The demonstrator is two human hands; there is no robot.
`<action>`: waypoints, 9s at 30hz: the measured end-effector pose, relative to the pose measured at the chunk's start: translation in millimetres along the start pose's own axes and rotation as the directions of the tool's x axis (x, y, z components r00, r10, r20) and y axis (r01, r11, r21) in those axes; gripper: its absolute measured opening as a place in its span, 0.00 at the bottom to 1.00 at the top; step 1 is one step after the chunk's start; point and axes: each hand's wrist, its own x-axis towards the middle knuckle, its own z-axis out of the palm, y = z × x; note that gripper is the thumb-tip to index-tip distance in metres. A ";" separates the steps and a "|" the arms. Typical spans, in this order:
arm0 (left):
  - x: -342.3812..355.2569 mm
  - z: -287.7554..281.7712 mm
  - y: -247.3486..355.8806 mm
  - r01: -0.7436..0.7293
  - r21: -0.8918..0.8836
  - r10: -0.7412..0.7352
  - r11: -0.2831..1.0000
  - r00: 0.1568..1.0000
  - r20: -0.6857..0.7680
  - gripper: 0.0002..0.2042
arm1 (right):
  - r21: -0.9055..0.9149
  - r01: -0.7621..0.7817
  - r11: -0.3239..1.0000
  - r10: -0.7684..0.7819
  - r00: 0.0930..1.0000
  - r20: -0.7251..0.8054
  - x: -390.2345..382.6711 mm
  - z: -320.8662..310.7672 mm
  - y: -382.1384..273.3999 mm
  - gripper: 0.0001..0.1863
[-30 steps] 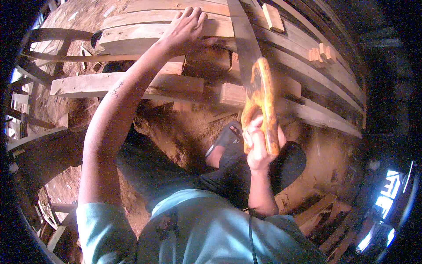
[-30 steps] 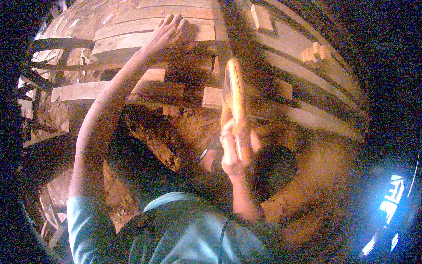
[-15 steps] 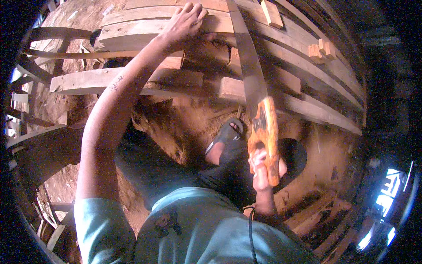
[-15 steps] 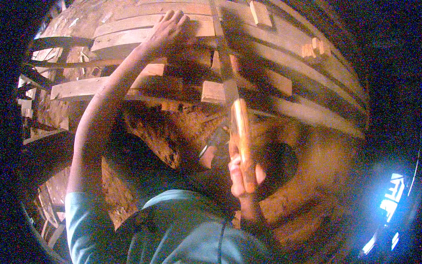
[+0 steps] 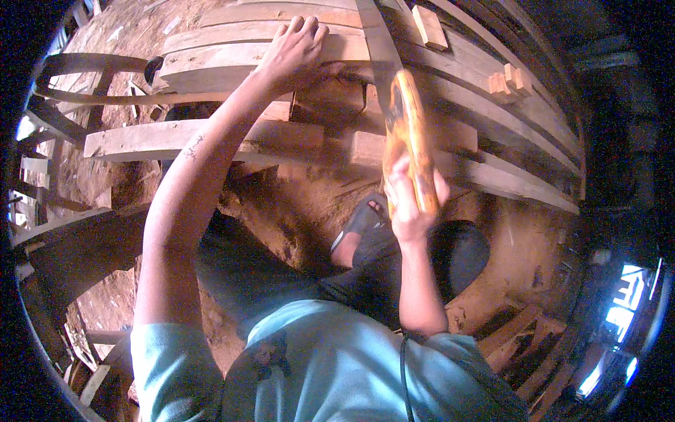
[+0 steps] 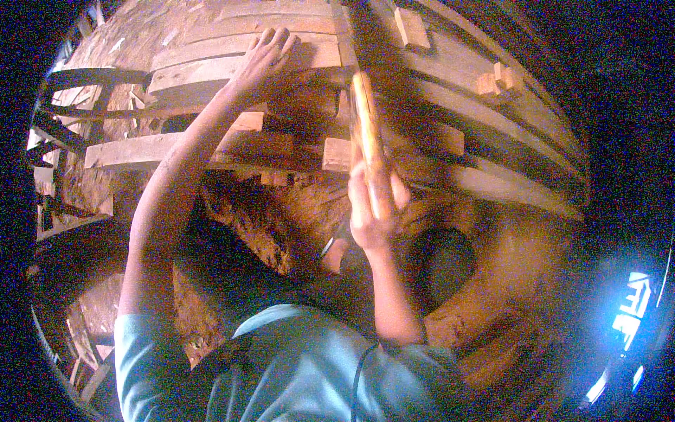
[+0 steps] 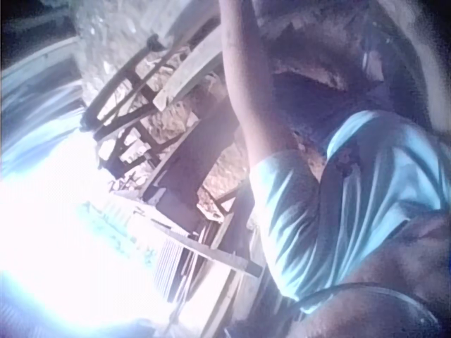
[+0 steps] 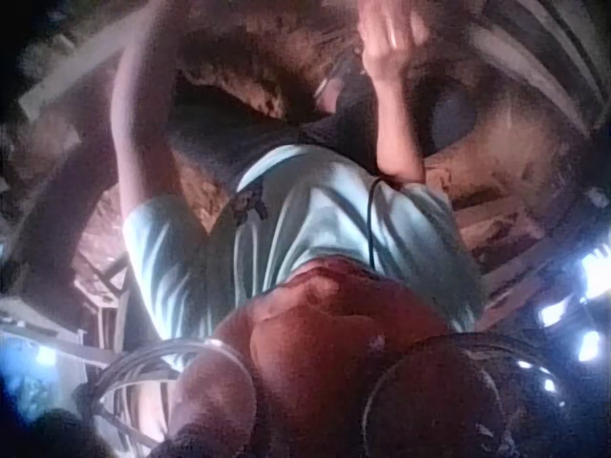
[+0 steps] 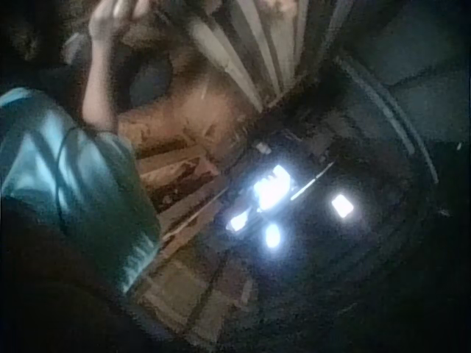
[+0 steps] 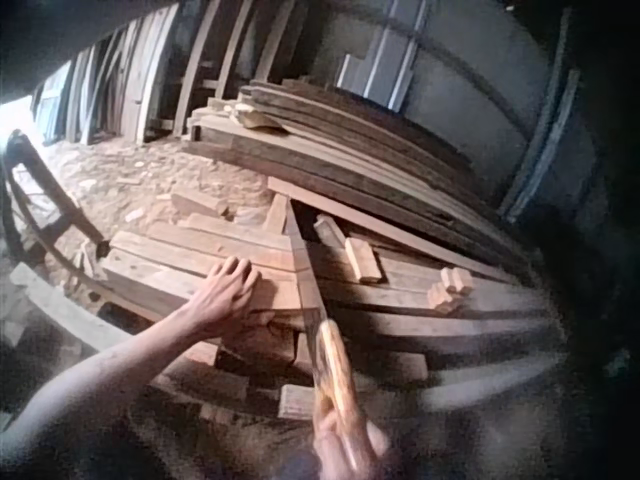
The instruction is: The person uses a hand saw to cut a wooden plank placed on a wooden workbench. They hold the plank with the left hand and saw with the right hand, producing sawdust as the cut progresses.
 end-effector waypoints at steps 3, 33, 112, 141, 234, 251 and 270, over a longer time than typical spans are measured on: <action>2.6 3.9 -0.5 0.032 -0.010 -0.032 0.999 0.999 0.044 0.35 | -0.190 0.091 0.978 -0.085 0.996 0.040 -56.5 -35.4 8.2 0.05; -6.0 4.0 -5.6 0.059 -0.033 -0.056 0.998 0.995 0.088 0.26 | -0.242 0.220 0.945 -0.168 0.961 0.219 -188.4 -97.3 37.1 0.05; -1.0 21.9 7.7 0.037 0.019 -0.039 0.999 0.993 0.109 0.34 | 0.158 -0.089 0.983 0.095 0.995 -0.027 -72.7 -45.9 11.6 0.04; 6.6 1.5 24.6 0.055 -0.058 -0.052 0.997 0.998 0.037 0.34 | 0.176 -0.071 0.982 0.070 0.997 0.011 27.9 -2.7 -15.2 0.04; 2.6 30.7 13.7 -0.019 0.078 0.016 0.997 0.999 0.035 0.27 | 0.165 -0.210 0.964 0.195 0.976 0.101 -87.9 -76.1 -16.6 0.07; 8.1 2.4 34.6 0.106 -0.026 -0.103 0.994 0.991 0.086 0.36 | 0.091 -0.014 0.996 0.011 0.999 0.038 16.5 -16.7 16.2 0.01; 10.2 8.7 31.5 0.085 -0.016 -0.083 0.996 0.995 0.061 0.35 | 0.092 -0.056 0.994 0.055 0.998 0.021 -116.2 -91.6 -7.6 0.04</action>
